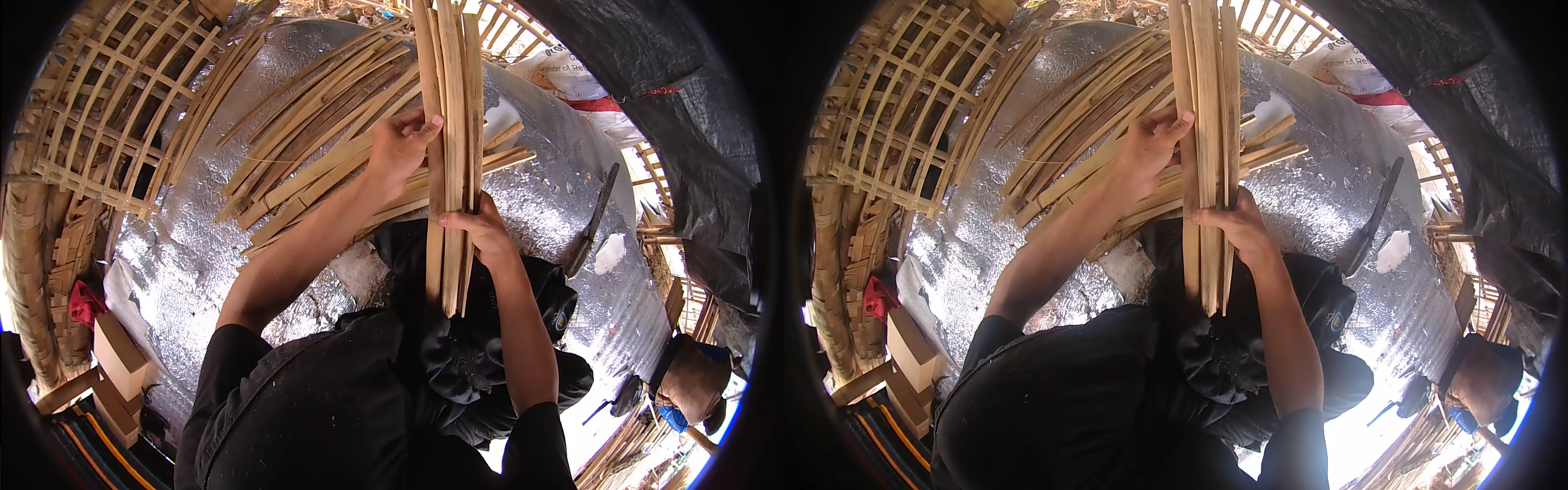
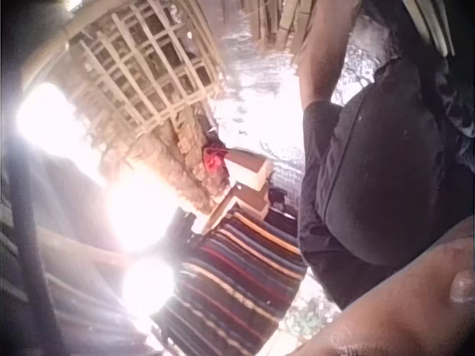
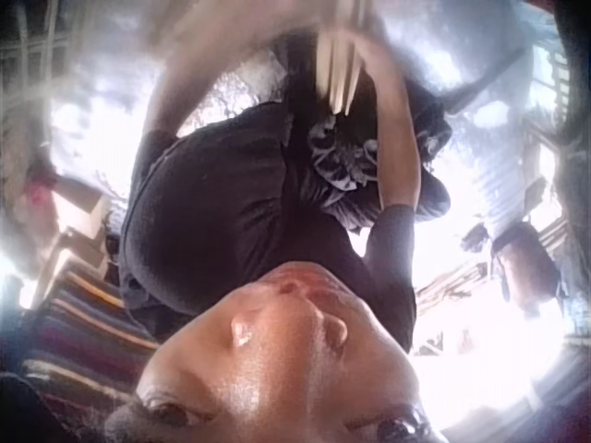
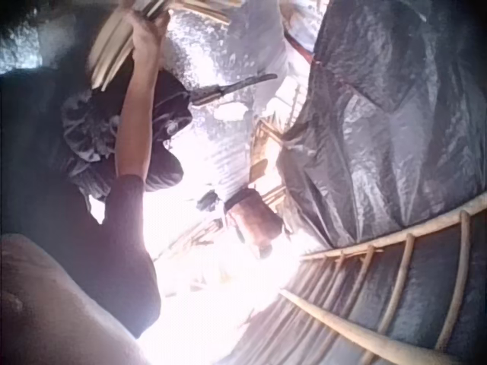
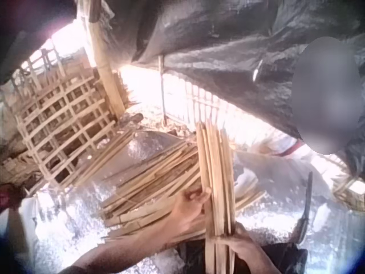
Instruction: The person sorts through thin bamboo slats on a reflective surface, picking them up, arranging them into bundles, and using a small knife to trim or scrape some of the slats.
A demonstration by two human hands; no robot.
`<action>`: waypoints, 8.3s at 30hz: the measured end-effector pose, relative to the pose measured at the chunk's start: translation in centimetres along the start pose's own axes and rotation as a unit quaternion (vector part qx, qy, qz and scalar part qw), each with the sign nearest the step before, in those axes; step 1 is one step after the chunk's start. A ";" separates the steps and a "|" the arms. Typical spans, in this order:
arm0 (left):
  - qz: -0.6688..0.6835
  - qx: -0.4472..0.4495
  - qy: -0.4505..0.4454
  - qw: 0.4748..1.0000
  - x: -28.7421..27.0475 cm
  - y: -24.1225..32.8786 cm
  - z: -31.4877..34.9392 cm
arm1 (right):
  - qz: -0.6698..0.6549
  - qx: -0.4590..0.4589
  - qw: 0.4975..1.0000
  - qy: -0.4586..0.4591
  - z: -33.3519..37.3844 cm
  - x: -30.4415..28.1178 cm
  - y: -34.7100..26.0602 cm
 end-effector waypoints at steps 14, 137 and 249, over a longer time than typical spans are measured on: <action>-0.055 -0.039 -0.061 0.996 3.8 1.6 1.8 | 0.086 -0.090 0.975 0.184 7.4 -11.7 -7.1; -0.598 0.145 -0.019 0.788 -13.0 -0.7 8.6 | 0.554 0.205 0.710 0.382 30.0 -44.7 14.4; -0.694 0.085 -0.138 0.702 -10.1 -1.8 3.0 | 0.582 0.188 0.693 0.381 32.6 -48.1 16.4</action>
Point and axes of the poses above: each hand's wrist, its own z-axis away from the middle knuckle, its own x-axis out of the palm, y = z × x, the point moved 9 cm from there along -z, towards the middle knuckle, and after that the axes turned 1 degree about -y, right-handed, at the moved point
